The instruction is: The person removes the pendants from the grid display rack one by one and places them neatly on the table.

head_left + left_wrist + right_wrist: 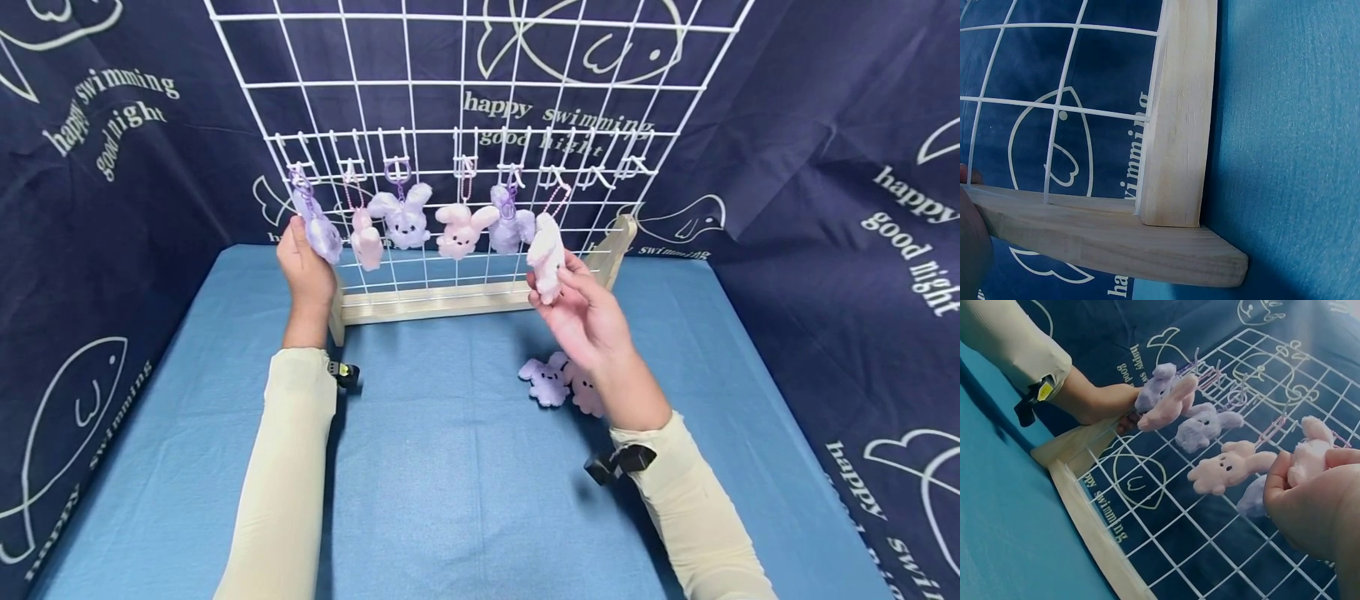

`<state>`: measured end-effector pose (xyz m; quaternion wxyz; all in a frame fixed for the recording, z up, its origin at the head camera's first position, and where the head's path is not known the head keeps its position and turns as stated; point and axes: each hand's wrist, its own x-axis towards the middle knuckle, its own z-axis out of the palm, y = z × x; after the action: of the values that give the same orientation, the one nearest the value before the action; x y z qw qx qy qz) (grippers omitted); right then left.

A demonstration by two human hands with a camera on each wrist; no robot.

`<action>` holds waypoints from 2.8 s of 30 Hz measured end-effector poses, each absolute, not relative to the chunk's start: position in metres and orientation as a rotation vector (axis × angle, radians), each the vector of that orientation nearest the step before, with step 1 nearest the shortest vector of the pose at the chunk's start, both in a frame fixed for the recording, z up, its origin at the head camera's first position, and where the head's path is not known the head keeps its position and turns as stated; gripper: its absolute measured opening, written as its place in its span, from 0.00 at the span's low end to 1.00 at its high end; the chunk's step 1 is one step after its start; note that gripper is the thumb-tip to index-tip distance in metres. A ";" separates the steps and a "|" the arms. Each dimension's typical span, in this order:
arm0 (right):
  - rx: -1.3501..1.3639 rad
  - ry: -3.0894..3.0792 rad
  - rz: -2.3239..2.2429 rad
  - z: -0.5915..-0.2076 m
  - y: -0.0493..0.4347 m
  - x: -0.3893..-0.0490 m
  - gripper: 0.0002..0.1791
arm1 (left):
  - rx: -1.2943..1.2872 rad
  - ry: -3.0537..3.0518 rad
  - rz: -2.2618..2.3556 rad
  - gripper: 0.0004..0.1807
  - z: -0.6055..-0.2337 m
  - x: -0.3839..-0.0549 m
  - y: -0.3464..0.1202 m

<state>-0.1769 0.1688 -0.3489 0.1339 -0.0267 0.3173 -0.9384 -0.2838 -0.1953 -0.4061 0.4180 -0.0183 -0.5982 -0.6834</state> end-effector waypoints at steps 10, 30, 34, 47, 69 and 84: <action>-0.267 1.095 -2.722 -0.341 0.170 -0.166 0.20 | -0.051 -1.509 -1.704 0.26 -0.405 -0.283 -0.195; -0.231 1.698 -2.464 -0.343 0.163 -0.156 0.17 | -0.046 -1.512 -1.705 0.25 -0.406 -0.284 -0.196; -0.194 1.806 -2.430 -0.346 0.162 -0.157 0.14 | -0.039 -1.509 -1.710 0.25 -0.405 -0.282 -0.195; -0.297 2.074 -2.318 -0.356 0.164 -0.161 0.20 | -0.042 -1.497 -1.719 0.26 -0.407 -0.285 -0.195; -0.408 2.411 -1.836 -0.369 0.166 -0.160 0.18 | -0.052 -1.504 -1.705 0.24 -0.406 -0.283 -0.195; -0.458 2.552 -1.511 -0.376 0.169 -0.162 0.12 | -0.076 -1.514 -1.676 0.25 -0.407 -0.281 -0.196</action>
<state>-0.1616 0.1687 -0.3761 0.0703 -0.1523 0.8483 -0.5022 -0.2814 -0.1961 -0.4066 0.4267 -0.0305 -0.6058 -0.6708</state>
